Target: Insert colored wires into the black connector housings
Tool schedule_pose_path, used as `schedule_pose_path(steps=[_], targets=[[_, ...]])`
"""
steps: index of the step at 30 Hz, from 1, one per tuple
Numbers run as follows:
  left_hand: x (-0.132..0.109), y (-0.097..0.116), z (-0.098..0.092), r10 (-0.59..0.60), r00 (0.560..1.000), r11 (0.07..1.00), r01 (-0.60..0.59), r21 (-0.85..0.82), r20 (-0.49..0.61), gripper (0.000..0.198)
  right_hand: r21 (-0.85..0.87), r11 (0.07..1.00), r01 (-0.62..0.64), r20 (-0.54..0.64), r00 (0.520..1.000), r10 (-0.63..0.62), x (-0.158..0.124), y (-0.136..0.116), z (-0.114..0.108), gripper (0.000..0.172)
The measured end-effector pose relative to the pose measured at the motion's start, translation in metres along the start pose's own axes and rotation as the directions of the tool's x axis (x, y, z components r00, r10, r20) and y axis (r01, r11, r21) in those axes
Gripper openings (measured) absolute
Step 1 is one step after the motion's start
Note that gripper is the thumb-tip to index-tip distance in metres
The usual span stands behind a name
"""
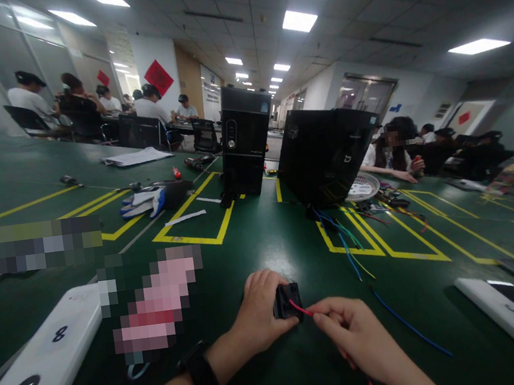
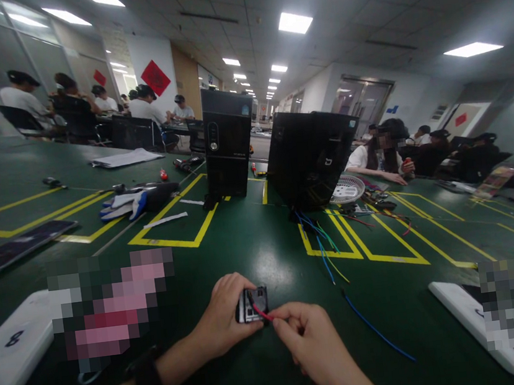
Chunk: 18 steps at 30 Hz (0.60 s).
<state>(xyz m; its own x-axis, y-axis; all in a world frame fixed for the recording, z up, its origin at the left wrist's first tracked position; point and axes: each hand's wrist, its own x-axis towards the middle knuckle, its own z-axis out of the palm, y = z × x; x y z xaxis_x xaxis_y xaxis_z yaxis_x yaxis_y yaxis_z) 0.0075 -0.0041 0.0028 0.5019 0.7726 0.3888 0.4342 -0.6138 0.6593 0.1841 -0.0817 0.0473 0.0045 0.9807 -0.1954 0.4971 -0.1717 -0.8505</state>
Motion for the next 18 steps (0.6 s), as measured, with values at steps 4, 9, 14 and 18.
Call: schedule_pose_path(steps=[4,9,14,18], targets=[[0.0,0.001,0.001,0.004,1.0,1.0,-0.004,0.003,-0.005,0.041,0.041,0.999,0.034,-0.001,0.999,-0.034,-0.001,0.0,0.002,0.04],[0.0,0.002,0.001,0.01,1.0,1.0,-0.01,-0.002,-0.023,0.034,0.096,0.994,0.042,0.056,0.997,-0.047,-0.003,0.0,0.01,0.041],[0.0,0.002,0.0,0.011,1.0,1.0,-0.011,0.01,-0.011,0.035,0.111,0.993,0.046,0.11,0.992,-0.058,-0.004,0.0,0.017,0.039],[0.001,0.001,0.0,0.01,1.0,1.0,-0.01,0.005,-0.012,0.034,0.066,0.998,0.021,0.129,0.991,-0.029,-0.003,0.001,0.019,0.037]])
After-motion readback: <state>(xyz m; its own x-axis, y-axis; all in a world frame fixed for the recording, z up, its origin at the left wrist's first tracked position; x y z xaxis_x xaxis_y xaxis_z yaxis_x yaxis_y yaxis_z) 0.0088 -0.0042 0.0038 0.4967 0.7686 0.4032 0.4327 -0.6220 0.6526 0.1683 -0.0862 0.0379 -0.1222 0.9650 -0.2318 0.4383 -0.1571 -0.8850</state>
